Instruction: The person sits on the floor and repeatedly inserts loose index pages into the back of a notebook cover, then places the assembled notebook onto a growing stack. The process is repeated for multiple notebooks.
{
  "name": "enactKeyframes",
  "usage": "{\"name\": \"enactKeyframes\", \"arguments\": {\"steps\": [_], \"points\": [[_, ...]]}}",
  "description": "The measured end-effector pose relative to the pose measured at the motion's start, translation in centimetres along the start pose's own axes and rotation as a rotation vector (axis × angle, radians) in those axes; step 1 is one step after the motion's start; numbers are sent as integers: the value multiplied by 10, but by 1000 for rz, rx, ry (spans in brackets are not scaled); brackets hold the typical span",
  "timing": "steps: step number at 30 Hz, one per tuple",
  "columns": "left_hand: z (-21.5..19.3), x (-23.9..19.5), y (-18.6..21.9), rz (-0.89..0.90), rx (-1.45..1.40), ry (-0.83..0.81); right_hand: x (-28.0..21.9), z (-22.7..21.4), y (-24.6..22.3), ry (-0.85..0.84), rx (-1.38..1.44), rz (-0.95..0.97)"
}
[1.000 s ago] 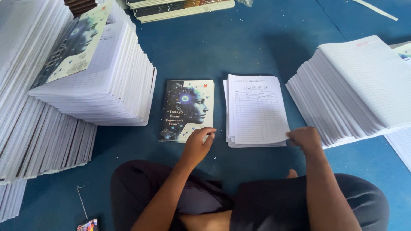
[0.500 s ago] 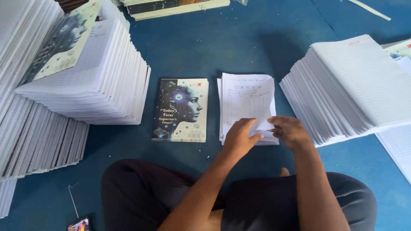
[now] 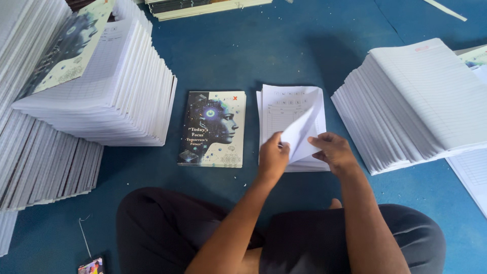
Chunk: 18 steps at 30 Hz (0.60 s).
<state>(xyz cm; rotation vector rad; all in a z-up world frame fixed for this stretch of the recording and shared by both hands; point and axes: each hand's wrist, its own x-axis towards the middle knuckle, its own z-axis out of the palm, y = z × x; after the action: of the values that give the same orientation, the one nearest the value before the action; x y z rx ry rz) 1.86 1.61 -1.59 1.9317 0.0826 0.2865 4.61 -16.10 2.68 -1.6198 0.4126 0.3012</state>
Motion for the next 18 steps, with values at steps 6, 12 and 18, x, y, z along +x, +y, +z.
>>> {"name": "enactKeyframes", "arguments": {"steps": [6, 12, 18], "points": [[-54, 19, -22, -16, -192, 161, 4, -11, 8, 187, -124, -88], [-124, 21, -44, -186, -142, 251, 3, -18, 21, 321, -197, -151], [-147, 7, -67, -346, -14, 237, 4, -26, 29, 414, -209, -102]]}}
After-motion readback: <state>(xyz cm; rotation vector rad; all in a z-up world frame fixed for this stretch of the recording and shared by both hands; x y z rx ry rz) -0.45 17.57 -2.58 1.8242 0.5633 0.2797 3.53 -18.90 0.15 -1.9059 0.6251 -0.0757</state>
